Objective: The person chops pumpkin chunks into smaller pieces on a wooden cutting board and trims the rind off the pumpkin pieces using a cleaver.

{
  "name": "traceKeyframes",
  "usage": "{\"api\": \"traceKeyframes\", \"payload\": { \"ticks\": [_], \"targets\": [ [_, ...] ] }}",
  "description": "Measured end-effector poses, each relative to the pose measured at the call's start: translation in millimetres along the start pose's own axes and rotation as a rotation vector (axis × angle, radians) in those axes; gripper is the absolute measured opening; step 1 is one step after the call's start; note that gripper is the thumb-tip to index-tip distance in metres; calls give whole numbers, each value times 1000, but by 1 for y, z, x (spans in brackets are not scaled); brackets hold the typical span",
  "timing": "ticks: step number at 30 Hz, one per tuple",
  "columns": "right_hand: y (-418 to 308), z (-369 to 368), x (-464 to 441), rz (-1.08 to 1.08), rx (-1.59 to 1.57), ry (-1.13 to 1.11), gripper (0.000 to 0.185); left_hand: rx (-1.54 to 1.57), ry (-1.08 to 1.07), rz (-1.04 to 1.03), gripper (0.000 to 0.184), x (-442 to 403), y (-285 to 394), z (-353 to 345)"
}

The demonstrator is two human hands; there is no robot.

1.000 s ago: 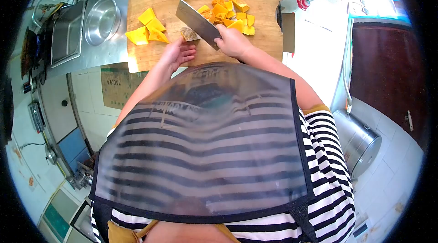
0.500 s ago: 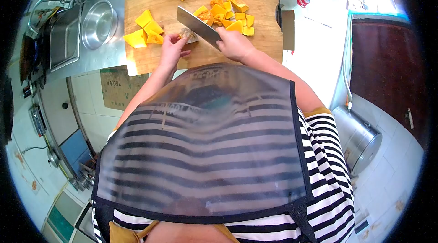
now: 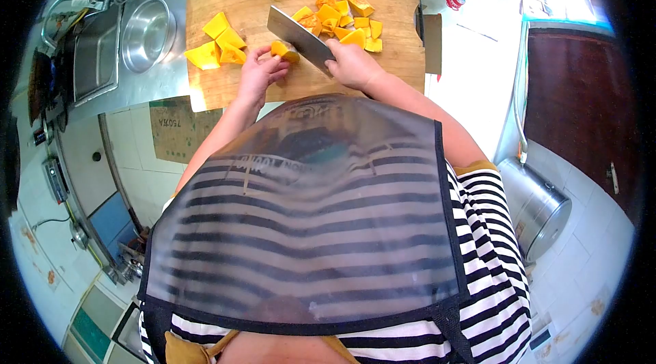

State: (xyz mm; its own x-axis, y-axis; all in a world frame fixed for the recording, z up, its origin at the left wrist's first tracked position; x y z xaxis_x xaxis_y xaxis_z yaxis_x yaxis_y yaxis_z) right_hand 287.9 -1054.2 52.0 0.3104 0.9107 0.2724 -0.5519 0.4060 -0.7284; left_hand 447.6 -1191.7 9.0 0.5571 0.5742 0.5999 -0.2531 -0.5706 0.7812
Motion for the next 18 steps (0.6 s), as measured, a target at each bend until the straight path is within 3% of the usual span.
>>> {"api": "traceKeyframes", "payload": {
  "ticks": [10,18],
  "targets": [
    [5,-2,5,5,23,36,29,-266,105,-100,48,-7,6,-13],
    [-8,14,16,-21,-44,71,25,-221,102,-127,51,-12,2,-18]
  ]
}}
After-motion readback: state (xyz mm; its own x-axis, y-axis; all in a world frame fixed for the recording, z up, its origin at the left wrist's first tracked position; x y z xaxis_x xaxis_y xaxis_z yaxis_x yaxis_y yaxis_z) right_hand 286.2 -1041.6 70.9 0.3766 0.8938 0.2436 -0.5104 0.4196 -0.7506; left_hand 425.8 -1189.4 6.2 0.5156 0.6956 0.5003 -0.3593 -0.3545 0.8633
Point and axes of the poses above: each hand's wrist, its own x-axis away from the middle knuckle, its own z-axis out of the back of the hand, y = z × x, the point moved 5 cm from there along -x, towards the middle knuckle, and after that the axes turned 1 degree about z, right-handed, at the moved point
